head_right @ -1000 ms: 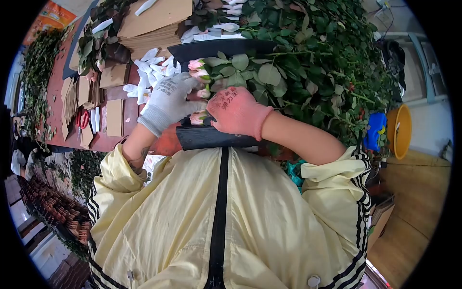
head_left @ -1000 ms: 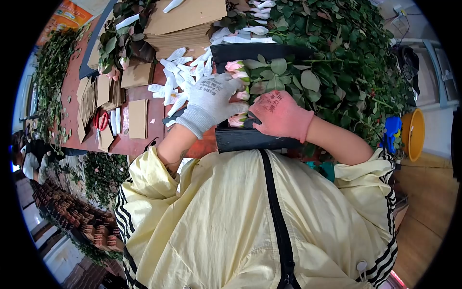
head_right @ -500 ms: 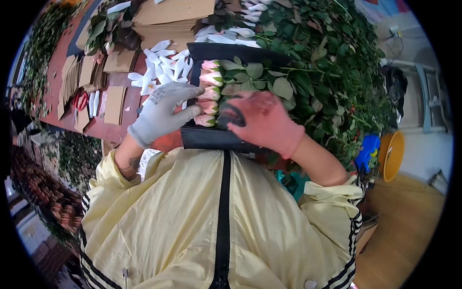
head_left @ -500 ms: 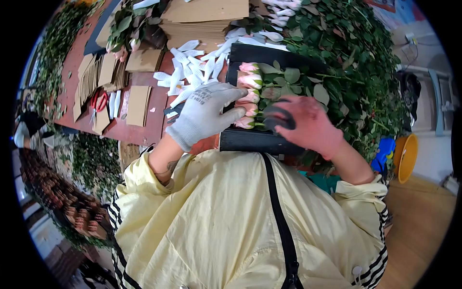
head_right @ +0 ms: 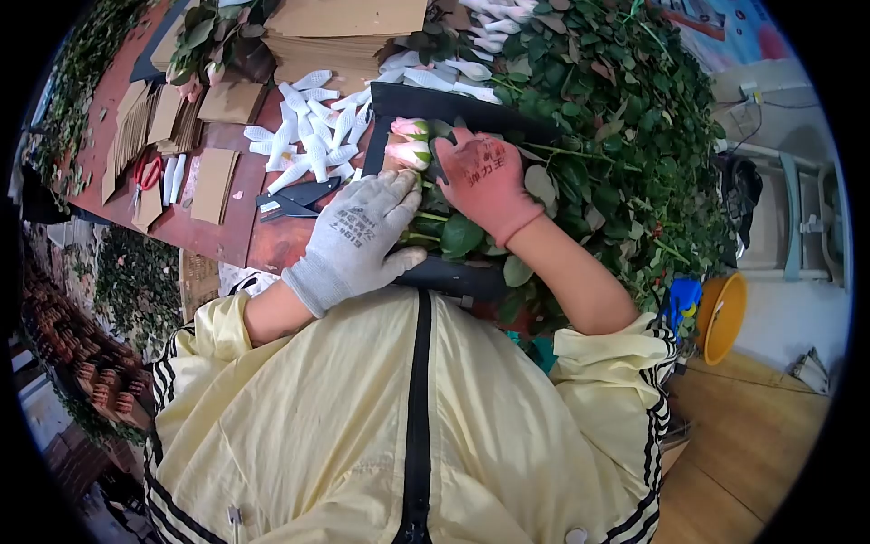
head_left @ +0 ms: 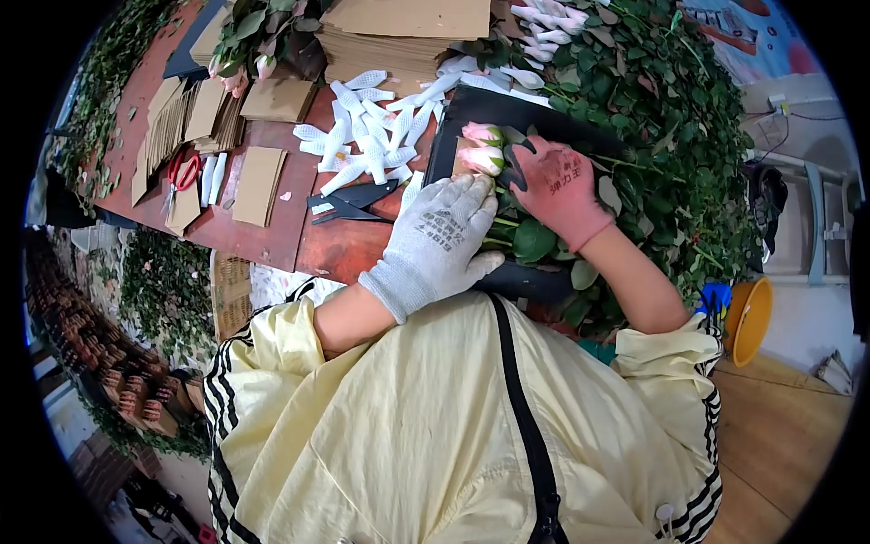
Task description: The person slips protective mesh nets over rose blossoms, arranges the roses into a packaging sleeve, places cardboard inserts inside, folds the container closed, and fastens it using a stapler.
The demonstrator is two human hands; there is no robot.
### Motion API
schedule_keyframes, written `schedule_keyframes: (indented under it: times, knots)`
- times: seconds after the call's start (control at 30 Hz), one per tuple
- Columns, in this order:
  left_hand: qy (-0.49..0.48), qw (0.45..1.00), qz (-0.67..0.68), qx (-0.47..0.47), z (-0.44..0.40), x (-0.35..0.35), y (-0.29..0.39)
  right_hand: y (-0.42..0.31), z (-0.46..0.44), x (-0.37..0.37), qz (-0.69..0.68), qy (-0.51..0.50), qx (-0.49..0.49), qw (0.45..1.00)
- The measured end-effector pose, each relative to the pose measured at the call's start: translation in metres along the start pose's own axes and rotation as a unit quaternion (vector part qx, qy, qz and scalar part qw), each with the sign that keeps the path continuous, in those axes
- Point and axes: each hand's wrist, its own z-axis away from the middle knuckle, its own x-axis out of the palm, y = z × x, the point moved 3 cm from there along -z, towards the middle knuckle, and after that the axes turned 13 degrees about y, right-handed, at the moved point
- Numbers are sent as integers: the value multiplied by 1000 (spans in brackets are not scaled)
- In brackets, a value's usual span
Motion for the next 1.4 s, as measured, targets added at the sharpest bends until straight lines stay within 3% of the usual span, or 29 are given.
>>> schedule_keyframes:
  times: [0.13,0.2,0.4,0.47,0.5,0.53,0.6,0.7,0.83,0.9,1.03,1.07,1.13,1.17,1.27,1.33,1.4]
  knots:
    - [-17,1000,2,1,-2,-1,1,-1,-11,-3,-37,-115,24,992]
    - [-22,1000,3,-2,-2,-1,1,-4,-3,-1,-24,37,-46,998]
    - [13,999,30,14,-10,-8,-13,0,1,8,-50,-39,26,998]
    - [89,982,161,-40,-16,-15,-37,2,7,14,-47,-11,16,999]
    - [126,974,162,-92,-20,-17,-51,3,9,16,-44,14,7,999]
    - [97,973,154,-146,-21,-20,-63,2,9,13,-44,14,10,999]
    - [84,989,60,-107,-13,1,-85,0,8,9,-51,-3,18,999]
    - [80,993,60,-64,-8,19,-82,4,11,16,-69,33,14,997]
    - [84,988,97,-88,-5,30,-88,5,14,19,-65,46,8,997]
    - [99,987,95,-89,-3,32,-86,5,17,20,-54,100,-12,993]
    - [155,982,67,-80,-9,2,-68,4,12,15,-56,64,12,996]
    - [153,983,70,-75,-18,-12,-59,2,10,12,-57,37,13,998]
    - [46,994,100,-8,-37,-28,-27,2,9,5,-58,9,13,998]
    - [91,993,64,32,-37,-25,-15,1,8,1,-56,9,11,998]
    - [32,999,-4,29,-29,5,-14,7,-1,-5,-102,50,1,994]
    - [9,1000,-7,19,-30,1,-14,7,-6,-26,-109,46,65,991]
    - [-25,1000,-2,11,-27,5,-12,6,7,-8,-74,62,69,993]
